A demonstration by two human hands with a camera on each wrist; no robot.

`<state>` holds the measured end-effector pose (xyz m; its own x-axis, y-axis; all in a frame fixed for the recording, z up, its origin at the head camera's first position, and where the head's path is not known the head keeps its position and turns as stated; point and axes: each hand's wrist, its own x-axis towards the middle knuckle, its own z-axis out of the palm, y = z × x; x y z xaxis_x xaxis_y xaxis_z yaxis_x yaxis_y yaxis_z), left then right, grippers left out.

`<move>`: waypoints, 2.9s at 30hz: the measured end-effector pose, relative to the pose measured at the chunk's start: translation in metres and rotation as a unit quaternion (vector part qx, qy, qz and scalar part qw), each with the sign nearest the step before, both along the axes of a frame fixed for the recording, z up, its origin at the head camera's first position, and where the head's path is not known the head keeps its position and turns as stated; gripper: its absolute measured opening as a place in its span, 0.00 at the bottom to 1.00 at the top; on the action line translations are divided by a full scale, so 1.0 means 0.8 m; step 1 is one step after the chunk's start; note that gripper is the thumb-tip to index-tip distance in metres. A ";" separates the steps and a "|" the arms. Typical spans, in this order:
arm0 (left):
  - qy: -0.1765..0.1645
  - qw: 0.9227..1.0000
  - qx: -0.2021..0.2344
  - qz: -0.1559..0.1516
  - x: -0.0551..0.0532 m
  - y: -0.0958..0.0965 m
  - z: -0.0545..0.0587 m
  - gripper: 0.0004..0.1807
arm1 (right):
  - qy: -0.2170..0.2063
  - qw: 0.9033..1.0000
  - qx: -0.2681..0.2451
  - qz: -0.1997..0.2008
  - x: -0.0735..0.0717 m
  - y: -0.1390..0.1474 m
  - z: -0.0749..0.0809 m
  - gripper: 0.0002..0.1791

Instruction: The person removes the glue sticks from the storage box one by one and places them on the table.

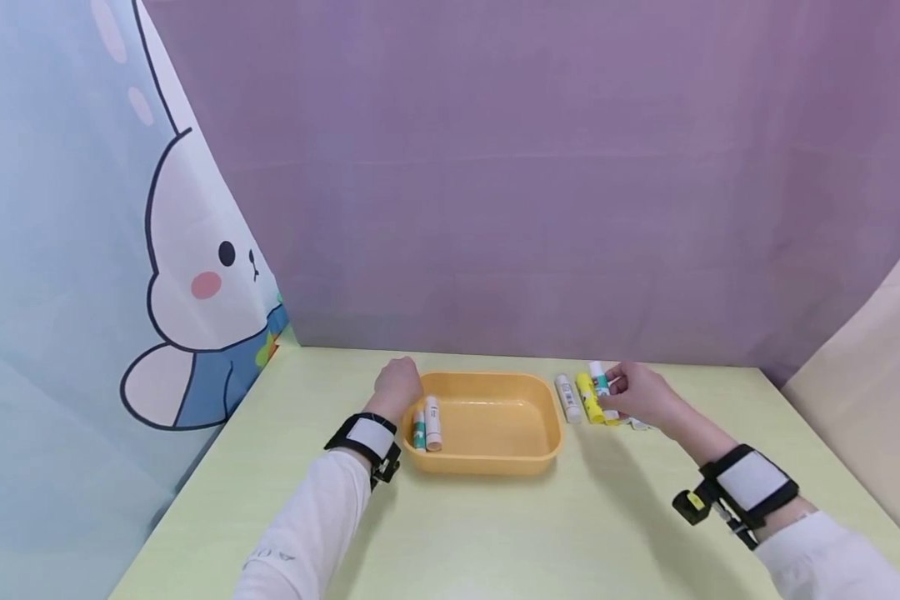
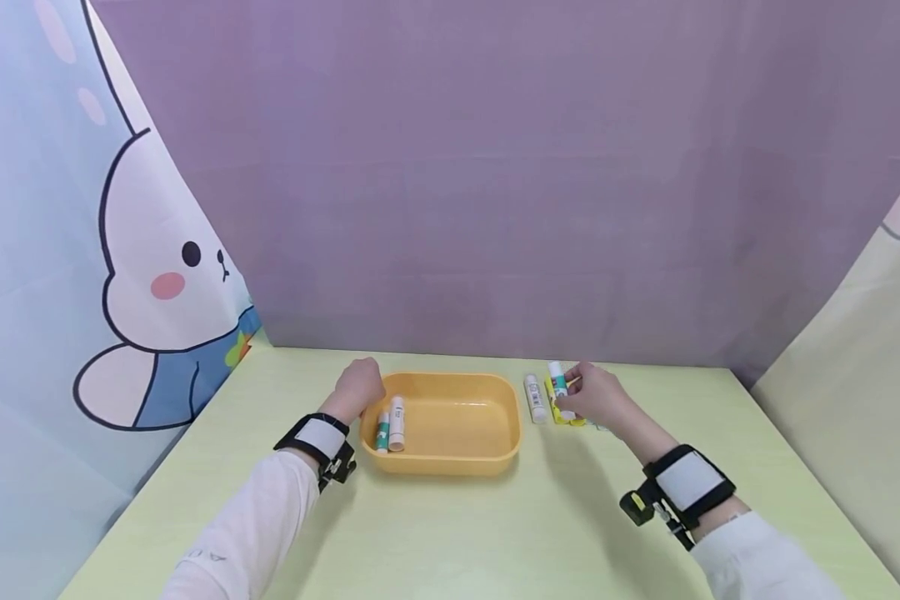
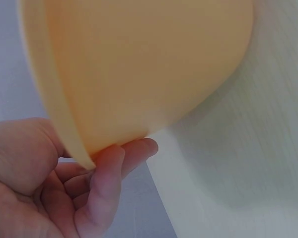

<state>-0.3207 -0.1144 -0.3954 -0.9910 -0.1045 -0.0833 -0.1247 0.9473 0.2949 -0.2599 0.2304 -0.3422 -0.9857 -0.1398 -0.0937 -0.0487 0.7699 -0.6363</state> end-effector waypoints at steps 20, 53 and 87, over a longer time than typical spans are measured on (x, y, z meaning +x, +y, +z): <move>-0.004 1.000 -0.016 0.003 0.002 -0.001 0.000 0.10 | -0.055 0.998 -0.010 -0.020 0.022 0.010 -0.084 0.24; -0.006 1.000 -0.011 0.005 0.000 -0.001 0.000 0.10 | -0.099 0.994 0.035 -0.043 0.009 -0.015 -0.107 0.20; 0.010 1.000 -0.007 -0.009 0.000 -0.004 -0.003 0.09 | -0.092 0.992 0.084 -0.013 0.008 -0.016 -0.066 0.29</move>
